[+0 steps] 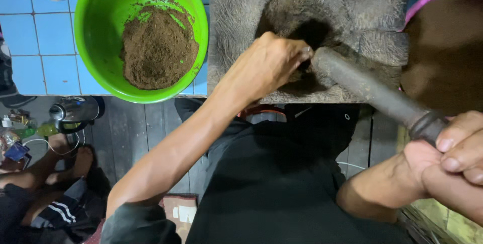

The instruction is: The person uses a pestle and mortar to grind a brown substance. They repeatedly press and rotate the pestle against the material in the mortar while occasionally using a spoon to gather the ground material.

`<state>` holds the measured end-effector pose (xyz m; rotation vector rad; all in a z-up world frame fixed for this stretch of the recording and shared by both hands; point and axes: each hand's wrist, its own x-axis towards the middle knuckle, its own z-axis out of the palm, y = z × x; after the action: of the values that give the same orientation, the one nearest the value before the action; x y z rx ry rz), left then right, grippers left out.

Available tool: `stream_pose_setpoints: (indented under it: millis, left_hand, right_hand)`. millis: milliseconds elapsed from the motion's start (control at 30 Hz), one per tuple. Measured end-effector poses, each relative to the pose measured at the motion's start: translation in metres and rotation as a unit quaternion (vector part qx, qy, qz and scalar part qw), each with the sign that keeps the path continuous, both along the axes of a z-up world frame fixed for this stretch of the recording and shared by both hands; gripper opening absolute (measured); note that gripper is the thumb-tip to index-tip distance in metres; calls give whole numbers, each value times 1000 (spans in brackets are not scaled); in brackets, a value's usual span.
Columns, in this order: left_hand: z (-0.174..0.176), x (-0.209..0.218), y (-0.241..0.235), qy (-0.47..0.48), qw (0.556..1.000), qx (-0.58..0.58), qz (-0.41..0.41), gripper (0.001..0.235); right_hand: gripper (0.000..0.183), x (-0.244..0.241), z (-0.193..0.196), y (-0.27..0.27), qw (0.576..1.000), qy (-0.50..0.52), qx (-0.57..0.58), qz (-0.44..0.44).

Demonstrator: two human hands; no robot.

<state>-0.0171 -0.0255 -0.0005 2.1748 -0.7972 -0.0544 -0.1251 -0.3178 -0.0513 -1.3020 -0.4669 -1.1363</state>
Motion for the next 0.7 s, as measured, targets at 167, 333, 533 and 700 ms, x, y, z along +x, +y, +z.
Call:
stream_pose_setpoints:
  millis: [167,333,533,700]
  left_hand:
    - [-6,13,-2,-16,997,75,20,32]
    - [26,30,5,43,996,52,65,40]
    - [-13,12,18,-98,979,174,30,21]
    - [35,-8,35,-102,988,115,30,21]
  right_hand:
    - [54,3,12,20,991,10,118,-65]
    - [58,3,18,24,995,47,52,-67]
    - [63,-5,5,4,986,56,154,11]
    - [56,2,-2,5,995,14,91,-41]
